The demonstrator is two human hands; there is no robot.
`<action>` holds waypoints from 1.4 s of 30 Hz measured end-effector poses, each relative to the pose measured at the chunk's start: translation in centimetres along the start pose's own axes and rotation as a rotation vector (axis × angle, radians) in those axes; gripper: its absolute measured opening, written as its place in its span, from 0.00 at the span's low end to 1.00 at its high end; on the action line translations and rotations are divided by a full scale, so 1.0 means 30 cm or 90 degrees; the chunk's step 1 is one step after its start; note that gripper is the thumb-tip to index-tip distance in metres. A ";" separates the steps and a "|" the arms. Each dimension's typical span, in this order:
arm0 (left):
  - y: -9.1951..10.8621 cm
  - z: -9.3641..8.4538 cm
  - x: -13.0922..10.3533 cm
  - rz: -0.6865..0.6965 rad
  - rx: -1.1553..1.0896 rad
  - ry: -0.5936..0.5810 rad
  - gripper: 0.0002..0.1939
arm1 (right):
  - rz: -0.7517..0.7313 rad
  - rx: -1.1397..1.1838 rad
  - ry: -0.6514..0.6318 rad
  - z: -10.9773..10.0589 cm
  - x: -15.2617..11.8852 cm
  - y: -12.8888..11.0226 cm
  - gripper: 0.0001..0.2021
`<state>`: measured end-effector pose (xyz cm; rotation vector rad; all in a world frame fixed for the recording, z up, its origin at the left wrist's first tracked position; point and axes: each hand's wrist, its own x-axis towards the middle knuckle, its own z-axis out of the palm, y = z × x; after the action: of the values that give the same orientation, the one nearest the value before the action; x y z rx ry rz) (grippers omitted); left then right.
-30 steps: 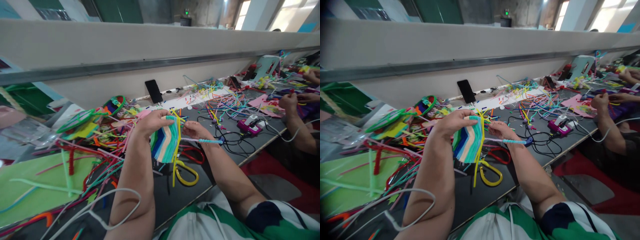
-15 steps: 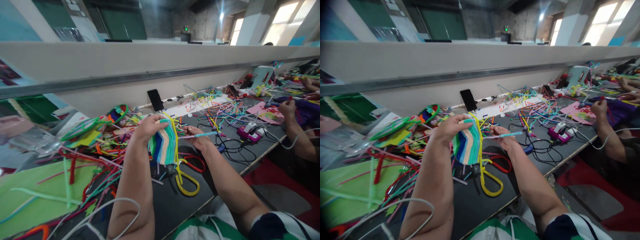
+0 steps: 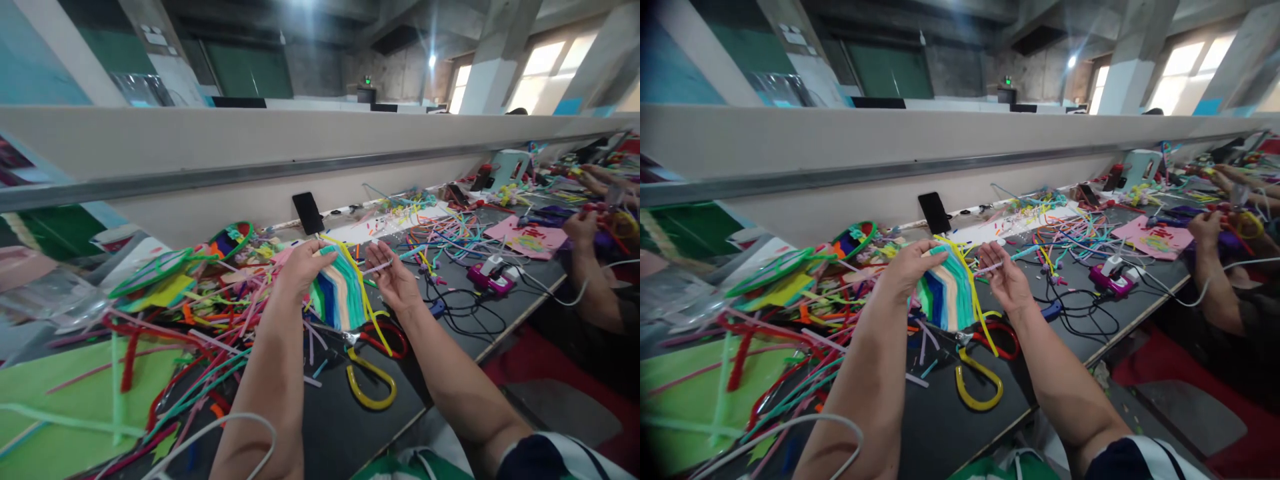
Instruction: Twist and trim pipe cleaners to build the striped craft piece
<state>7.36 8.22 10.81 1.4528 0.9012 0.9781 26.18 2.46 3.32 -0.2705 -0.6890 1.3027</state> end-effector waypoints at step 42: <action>-0.027 0.064 0.010 -0.035 -0.027 -0.095 0.21 | -0.032 0.059 0.104 -0.025 0.006 -0.030 0.23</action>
<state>9.24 7.88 9.93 1.4374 0.8017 0.8322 27.37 2.52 3.30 -0.2789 -0.4932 1.2460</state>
